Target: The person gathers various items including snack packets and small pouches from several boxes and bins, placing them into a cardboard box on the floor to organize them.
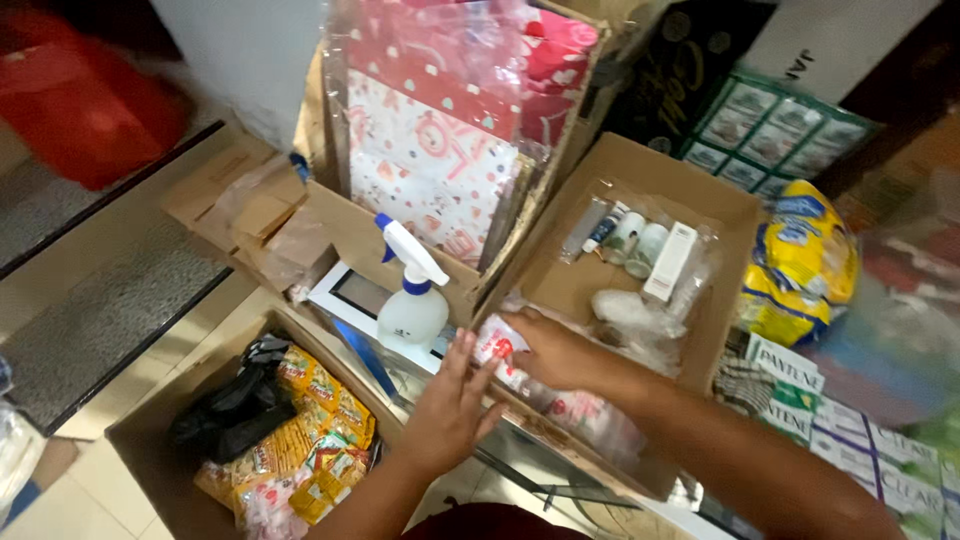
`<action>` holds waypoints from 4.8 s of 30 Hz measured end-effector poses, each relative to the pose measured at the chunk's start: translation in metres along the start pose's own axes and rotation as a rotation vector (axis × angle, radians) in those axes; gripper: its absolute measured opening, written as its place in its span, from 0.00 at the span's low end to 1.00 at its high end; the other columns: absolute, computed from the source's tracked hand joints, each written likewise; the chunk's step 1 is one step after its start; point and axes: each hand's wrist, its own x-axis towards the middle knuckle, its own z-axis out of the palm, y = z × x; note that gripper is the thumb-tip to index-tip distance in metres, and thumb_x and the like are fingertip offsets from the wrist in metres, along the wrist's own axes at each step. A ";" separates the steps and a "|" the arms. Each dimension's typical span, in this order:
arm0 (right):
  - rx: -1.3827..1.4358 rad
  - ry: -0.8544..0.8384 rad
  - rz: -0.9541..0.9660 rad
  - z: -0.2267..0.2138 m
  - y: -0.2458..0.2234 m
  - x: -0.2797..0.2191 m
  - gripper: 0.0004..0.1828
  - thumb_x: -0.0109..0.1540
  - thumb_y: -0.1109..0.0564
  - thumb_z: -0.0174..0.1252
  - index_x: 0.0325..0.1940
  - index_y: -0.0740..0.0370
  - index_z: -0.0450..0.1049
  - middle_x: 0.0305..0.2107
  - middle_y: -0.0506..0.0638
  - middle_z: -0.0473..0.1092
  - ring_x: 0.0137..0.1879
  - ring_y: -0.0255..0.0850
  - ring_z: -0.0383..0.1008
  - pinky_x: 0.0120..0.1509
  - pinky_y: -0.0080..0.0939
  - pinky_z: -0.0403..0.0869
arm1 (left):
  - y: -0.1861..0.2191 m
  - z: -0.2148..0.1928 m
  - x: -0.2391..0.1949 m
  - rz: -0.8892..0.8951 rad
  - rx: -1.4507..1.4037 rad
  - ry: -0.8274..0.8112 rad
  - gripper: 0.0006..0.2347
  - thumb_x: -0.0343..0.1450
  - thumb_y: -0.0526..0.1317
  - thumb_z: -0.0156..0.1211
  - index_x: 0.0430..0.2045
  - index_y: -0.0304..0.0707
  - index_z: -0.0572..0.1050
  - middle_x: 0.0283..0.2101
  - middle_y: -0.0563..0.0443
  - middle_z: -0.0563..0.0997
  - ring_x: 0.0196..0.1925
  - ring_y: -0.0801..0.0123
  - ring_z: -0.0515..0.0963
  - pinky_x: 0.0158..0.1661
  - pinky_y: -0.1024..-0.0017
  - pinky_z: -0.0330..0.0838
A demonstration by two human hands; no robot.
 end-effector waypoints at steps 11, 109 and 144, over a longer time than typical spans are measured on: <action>-0.107 0.129 -0.094 0.002 -0.006 -0.010 0.36 0.65 0.55 0.52 0.75 0.71 0.51 0.68 0.73 0.55 0.74 0.63 0.56 0.75 0.55 0.57 | 0.012 -0.024 0.015 0.054 0.126 -0.091 0.25 0.71 0.47 0.62 0.58 0.26 0.70 0.60 0.34 0.72 0.69 0.44 0.65 0.68 0.48 0.56; -0.276 -0.608 -0.348 0.581 -0.106 0.184 0.05 0.56 0.57 0.64 0.35 0.50 0.82 0.41 0.47 0.79 0.54 0.47 0.73 0.61 0.55 0.69 | -0.187 -0.138 -0.471 -1.769 -1.257 0.787 0.22 0.69 0.32 0.57 0.60 0.33 0.64 0.52 0.41 0.80 0.53 0.62 0.81 0.56 0.65 0.74; 0.668 0.120 0.168 0.198 -0.156 0.091 0.27 0.62 0.53 0.63 0.63 0.56 0.63 0.34 0.45 0.71 0.32 0.34 0.72 0.32 0.39 0.69 | -0.074 -0.105 -0.189 -1.301 -1.612 0.582 0.19 0.71 0.34 0.54 0.58 0.39 0.63 0.45 0.43 0.80 0.42 0.57 0.84 0.42 0.53 0.84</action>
